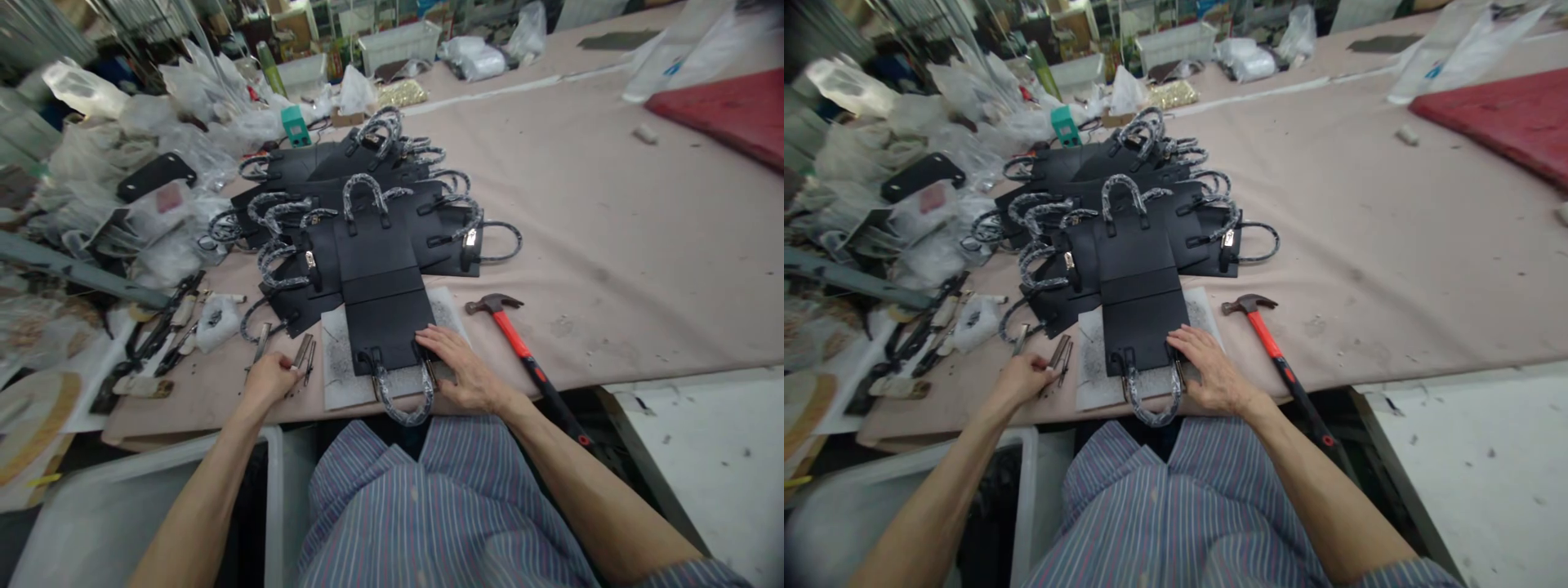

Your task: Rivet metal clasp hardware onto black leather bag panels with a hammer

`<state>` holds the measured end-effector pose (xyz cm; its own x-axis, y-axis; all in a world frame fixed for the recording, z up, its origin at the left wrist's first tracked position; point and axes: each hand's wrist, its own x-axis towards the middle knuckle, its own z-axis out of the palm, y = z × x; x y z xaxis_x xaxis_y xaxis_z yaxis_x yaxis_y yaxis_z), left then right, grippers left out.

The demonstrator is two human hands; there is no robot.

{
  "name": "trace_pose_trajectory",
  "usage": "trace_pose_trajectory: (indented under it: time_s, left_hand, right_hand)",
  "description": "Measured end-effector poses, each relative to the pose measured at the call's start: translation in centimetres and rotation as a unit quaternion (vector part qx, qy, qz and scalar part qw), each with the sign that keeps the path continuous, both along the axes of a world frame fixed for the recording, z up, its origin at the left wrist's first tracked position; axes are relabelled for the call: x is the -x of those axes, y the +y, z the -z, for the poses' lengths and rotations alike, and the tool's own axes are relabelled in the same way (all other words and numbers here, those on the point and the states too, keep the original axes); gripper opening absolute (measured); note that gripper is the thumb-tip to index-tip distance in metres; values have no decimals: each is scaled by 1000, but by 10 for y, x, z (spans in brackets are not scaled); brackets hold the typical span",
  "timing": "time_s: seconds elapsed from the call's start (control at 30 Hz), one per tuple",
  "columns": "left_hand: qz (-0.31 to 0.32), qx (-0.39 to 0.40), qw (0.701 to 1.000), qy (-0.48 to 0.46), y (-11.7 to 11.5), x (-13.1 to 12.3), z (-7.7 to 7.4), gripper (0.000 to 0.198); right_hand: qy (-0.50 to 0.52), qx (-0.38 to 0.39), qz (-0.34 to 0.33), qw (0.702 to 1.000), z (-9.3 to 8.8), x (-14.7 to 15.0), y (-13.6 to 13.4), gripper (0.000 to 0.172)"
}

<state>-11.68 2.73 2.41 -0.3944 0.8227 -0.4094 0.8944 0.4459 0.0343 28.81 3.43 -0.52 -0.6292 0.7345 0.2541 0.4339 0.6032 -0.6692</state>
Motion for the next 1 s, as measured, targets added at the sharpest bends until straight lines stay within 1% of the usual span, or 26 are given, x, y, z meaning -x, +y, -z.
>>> trace_pose_trajectory:
  time_s: [0.1,0.13,0.17,0.2,0.23,0.27,0.33,0.37,0.43,0.47,0.53,0.57,0.63,0.73,0.8,0.87,0.9,1.0]
  left_hand:
    - [-7,13,999,-29,6,6,2,22]
    - [-18,10,998,-61,6,8,2,20]
    - [-37,3,993,-113,4,9,1,21]
    - [-64,-9,982,-180,1,10,0,23]
    - [-93,-29,962,-256,-2,9,-2,26]
    - [-120,-57,934,-331,-6,7,-4,31]
    - [-159,-132,867,-453,-11,-2,-6,43]
    - [-169,-176,834,-495,-13,-10,-5,47]
    - [-172,-262,777,-546,-14,-30,-2,50]
    - [-164,-296,757,-560,-13,-42,0,48]
    - [-128,-335,733,-579,-9,-68,6,41]
    - [-102,-343,728,-585,-7,-81,8,37]
    - [-47,-342,731,-588,-4,-103,13,28]
    - [20,-343,754,-559,-1,-126,20,15]
    - [54,-349,770,-532,0,-136,24,11]
    - [74,-355,778,-513,0,-142,28,10]
    - [74,-358,778,-511,0,-144,29,9]
    - [46,-365,766,-527,-1,-147,32,9]
  right_hand:
    - [3,-2,-2,1000,3,-1,1,85]
    - [5,1,-5,1000,4,-2,2,85]
    - [8,6,-8,1000,5,-3,2,84]
    - [13,14,-10,1000,6,-4,3,81]
    - [19,22,-12,1000,7,-5,3,76]
    - [26,29,-10,999,8,-6,3,71]
    - [40,37,3,999,9,-6,3,60]
    - [46,37,13,998,10,-6,2,57]
    - [59,30,35,997,12,-6,1,53]
    - [65,26,45,997,13,-5,0,52]
    - [76,18,59,995,15,-4,0,50]
    - [80,16,63,995,15,-3,0,49]
    - [84,13,69,994,15,-2,0,47]
    - [83,8,72,994,14,-1,1,47]
    - [81,5,74,994,13,-1,2,47]
    - [80,4,76,994,13,0,2,47]
    - [80,4,76,994,13,0,2,47]
    - [79,6,75,994,12,0,3,47]
